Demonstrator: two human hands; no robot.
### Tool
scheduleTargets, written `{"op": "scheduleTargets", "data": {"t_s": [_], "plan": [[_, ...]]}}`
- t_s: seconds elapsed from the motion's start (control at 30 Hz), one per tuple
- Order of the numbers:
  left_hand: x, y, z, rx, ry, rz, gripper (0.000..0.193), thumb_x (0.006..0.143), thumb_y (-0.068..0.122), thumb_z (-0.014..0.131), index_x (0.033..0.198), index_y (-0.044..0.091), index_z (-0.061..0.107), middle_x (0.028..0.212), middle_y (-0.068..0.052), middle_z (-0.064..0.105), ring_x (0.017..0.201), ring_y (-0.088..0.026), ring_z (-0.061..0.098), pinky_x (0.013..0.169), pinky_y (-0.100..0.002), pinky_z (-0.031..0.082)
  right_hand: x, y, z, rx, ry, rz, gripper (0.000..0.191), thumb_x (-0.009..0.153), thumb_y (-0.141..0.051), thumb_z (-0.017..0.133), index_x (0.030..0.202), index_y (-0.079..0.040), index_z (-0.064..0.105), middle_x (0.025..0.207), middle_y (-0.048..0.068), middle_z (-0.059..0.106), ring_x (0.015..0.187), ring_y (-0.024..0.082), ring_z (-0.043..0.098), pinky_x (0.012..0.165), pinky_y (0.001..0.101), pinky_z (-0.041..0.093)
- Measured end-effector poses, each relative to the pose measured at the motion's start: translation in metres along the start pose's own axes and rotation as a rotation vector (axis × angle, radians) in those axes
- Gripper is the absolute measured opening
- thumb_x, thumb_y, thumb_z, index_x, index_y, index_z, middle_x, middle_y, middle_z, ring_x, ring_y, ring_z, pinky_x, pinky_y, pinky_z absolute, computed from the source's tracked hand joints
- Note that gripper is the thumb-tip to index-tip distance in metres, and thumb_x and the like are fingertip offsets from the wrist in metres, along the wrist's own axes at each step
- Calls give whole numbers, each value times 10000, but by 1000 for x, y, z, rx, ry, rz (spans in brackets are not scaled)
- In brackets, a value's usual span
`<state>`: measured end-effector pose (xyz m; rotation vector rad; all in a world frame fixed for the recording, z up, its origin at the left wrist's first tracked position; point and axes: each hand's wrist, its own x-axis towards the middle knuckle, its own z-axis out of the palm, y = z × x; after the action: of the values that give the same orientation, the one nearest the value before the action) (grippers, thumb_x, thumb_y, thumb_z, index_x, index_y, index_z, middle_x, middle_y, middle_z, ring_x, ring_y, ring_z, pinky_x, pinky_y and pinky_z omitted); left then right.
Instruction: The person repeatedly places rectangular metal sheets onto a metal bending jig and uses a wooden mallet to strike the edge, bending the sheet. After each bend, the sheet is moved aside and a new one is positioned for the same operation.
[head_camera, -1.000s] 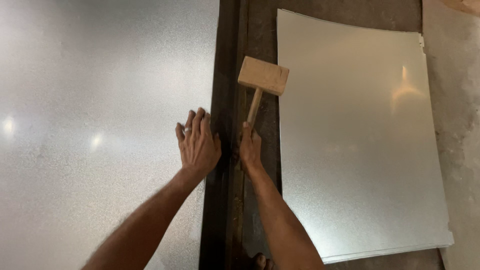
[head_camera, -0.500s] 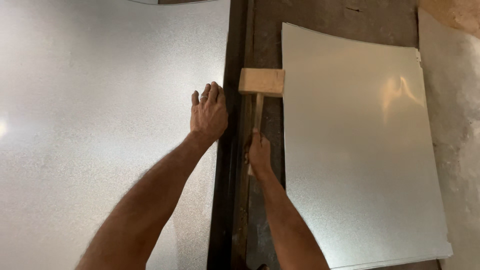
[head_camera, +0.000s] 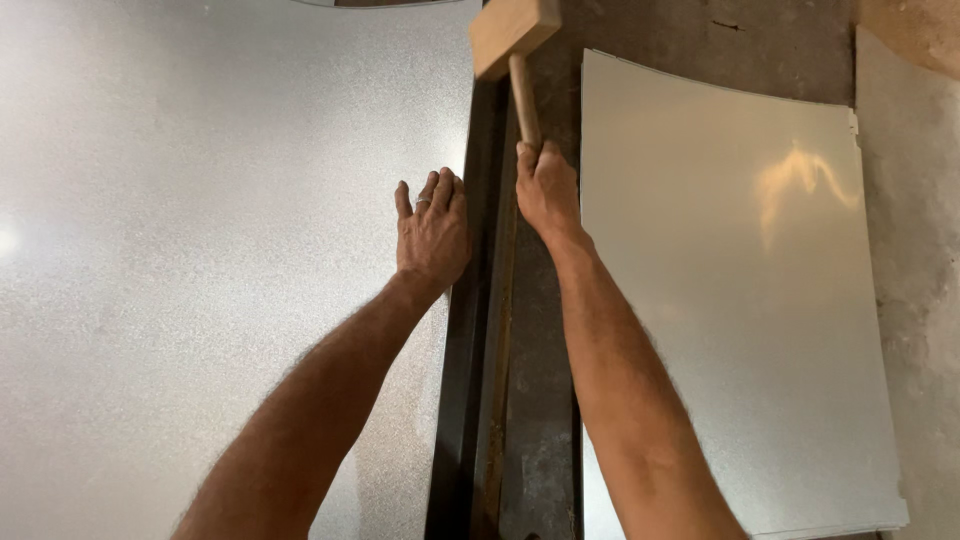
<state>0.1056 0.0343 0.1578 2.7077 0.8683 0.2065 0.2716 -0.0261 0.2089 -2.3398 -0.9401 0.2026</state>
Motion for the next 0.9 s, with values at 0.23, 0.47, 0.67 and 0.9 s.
{"op": "scheduleTargets", "data": {"t_s": [0.23,0.47,0.67,0.9], "plan": [[1,6,0,64,-10,-10,604,959,92,494,1529,-33,338,1607,-213,319,1497,-318,310,1206,-666,115,11,4,15,58,112,-54,410,1118,-374,423,1114,23,527,771,172,623,589,299,662,473,423,521],[0,5,2,43,-37,-24,593,983,101,479,1541,-28,327,1631,-208,306,1514,-309,287,1226,-662,103,38,2,20,295,209,97,436,1067,-400,344,1153,-7,511,832,249,654,675,366,687,566,493,558],[-1,5,1,-41,-9,-35,579,970,99,464,1529,-16,363,1626,-192,328,1512,-301,289,1223,-655,97,56,2,16,109,96,12,408,1114,-379,394,1089,-25,595,829,84,656,655,182,667,527,365,550],[-4,3,1,-80,1,-46,548,1004,134,433,1531,-6,375,1630,-178,330,1515,-298,293,1228,-657,97,73,-1,26,243,215,-39,418,1112,-385,380,1114,-1,544,751,62,614,554,138,613,453,325,498]]}}
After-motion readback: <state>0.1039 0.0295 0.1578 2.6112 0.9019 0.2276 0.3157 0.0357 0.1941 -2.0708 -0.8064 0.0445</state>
